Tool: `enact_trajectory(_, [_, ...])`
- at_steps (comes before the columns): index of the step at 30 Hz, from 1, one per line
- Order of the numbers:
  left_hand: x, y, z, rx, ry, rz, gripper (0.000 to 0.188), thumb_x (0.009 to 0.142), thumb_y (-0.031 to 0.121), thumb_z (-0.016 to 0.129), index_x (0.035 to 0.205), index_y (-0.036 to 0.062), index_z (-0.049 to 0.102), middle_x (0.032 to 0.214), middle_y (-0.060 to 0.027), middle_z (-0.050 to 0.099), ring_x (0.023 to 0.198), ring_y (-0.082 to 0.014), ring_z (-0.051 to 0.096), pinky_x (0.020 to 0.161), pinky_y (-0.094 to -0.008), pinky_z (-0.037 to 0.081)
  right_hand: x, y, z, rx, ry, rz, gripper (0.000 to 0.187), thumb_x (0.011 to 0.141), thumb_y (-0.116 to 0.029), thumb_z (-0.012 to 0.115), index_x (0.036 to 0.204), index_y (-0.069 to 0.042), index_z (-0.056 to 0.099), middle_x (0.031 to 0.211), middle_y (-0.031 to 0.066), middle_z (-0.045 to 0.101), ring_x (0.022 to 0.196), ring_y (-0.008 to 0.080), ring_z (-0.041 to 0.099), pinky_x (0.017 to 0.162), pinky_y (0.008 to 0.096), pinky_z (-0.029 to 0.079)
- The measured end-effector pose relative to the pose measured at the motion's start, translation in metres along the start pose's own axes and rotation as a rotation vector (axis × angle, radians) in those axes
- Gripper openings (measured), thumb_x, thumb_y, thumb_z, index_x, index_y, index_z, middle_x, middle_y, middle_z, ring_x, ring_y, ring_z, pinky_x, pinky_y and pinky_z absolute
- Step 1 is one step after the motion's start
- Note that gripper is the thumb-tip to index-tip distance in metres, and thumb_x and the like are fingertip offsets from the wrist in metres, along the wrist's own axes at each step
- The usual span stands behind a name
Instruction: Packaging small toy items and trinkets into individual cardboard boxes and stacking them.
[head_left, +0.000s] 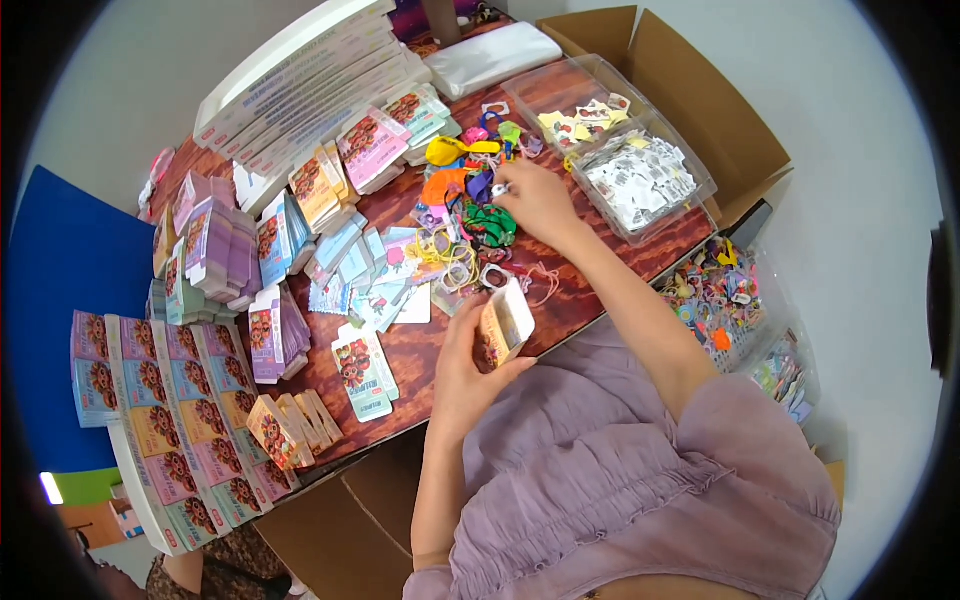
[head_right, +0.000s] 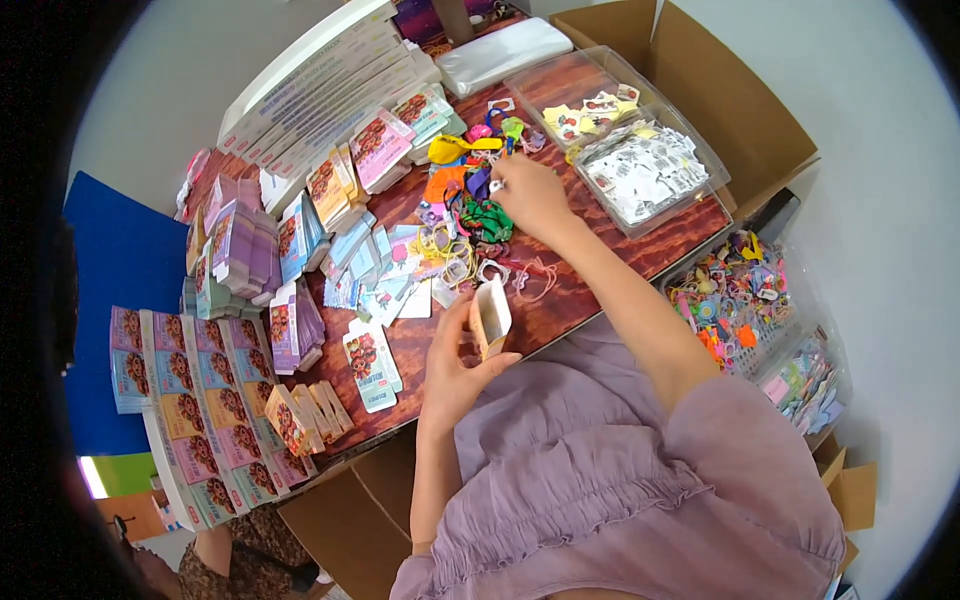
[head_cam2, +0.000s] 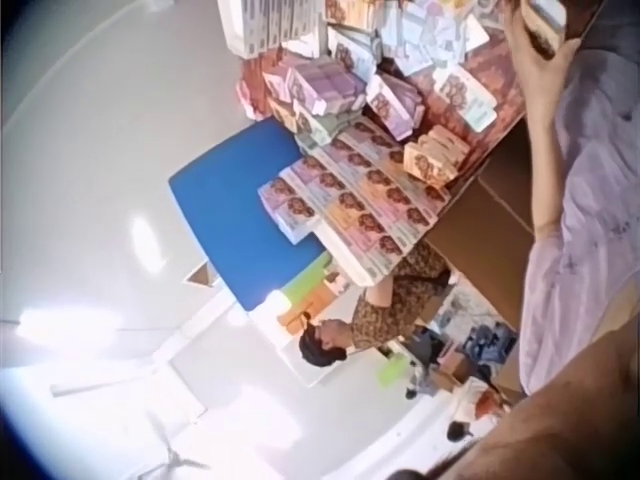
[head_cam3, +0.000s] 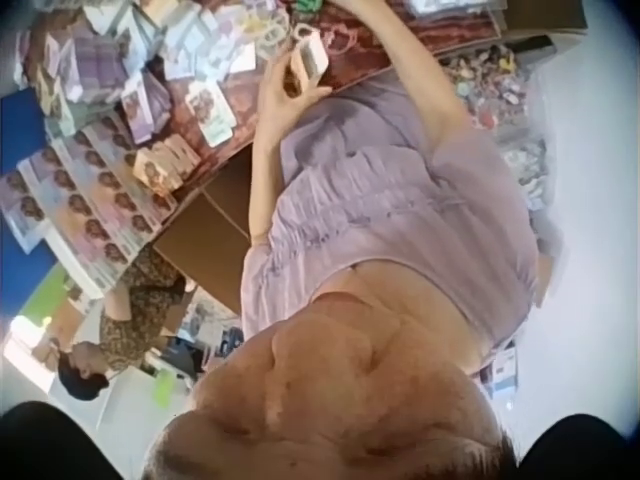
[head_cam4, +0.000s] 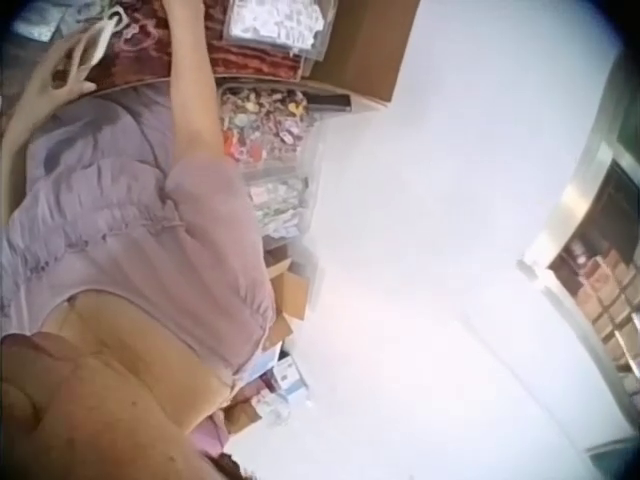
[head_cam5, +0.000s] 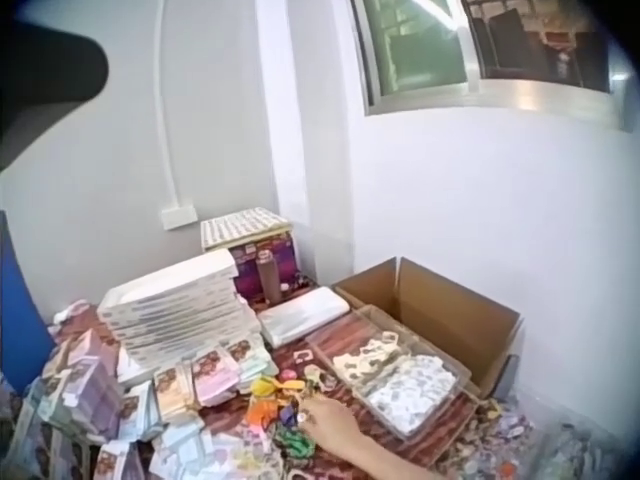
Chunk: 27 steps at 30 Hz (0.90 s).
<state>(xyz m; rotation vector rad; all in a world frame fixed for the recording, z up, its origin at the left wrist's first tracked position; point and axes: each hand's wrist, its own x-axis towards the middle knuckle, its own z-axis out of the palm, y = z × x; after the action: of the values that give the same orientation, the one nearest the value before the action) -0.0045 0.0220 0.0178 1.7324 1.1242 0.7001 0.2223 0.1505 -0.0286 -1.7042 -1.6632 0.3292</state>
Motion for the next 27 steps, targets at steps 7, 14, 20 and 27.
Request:
enact_trajectory(7, [-0.011, -0.005, -0.003, 0.204, 0.215, -0.073, 0.075, 0.062, 0.016, 0.091, 0.122, -0.0036, 0.052, 0.107, -0.0132, 0.058, 0.099, -0.0257, 0.059, 0.087, -0.0352, 0.048, -0.063, -0.077, -0.061, 0.993, -0.599, 0.125, 0.021, 0.085, -0.010, 0.070, 0.105, -0.003, 0.069, 0.090, 0.0036, 0.066, 0.078, 0.0110, 0.061, 0.069, 0.0284, 0.049])
enact_trajectory(14, [-0.017, -0.007, 0.002, 0.217, 0.279, -0.058, 0.072, 0.062, 0.018, 0.091, 0.119, -0.0028, 0.052, 0.105, -0.0131, 0.057, 0.096, -0.0264, 0.059, 0.084, -0.0362, 0.049, -0.079, -0.114, -0.061, 0.257, -0.538, -0.257, 0.026, 0.084, -0.009, 0.068, 0.109, -0.001, 0.066, 0.089, 0.0063, 0.064, 0.079, 0.0180, 0.064, 0.071, 0.0317, 0.050])
enact_trajectory(20, [-0.023, -0.007, 0.009, 0.223, 0.321, -0.088, 0.072, 0.063, 0.019, 0.091, 0.119, -0.0018, 0.051, 0.105, -0.0135, 0.057, 0.095, -0.0275, 0.059, 0.083, -0.0371, 0.049, -0.068, -0.126, -0.056, 1.413, -0.573, 0.387, 0.015, 0.094, -0.008, 0.058, 0.105, 0.001, 0.062, 0.080, 0.0017, 0.058, 0.057, 0.0022, 0.047, 0.052, 0.0176, 0.036])
enact_trajectory(27, [-0.026, -0.009, 0.009, 0.281, 0.392, -0.017, 0.072, 0.063, 0.020, 0.091, 0.119, -0.0001, 0.051, 0.111, -0.0139, 0.053, 0.101, -0.0301, 0.056, 0.085, -0.0395, 0.047, -0.099, -0.126, -0.020, 1.178, -0.394, 0.382, 0.014, 0.094, -0.005, 0.054, 0.101, 0.001, 0.064, 0.085, 0.0027, 0.063, 0.074, 0.0066, 0.059, 0.066, 0.0233, 0.049])
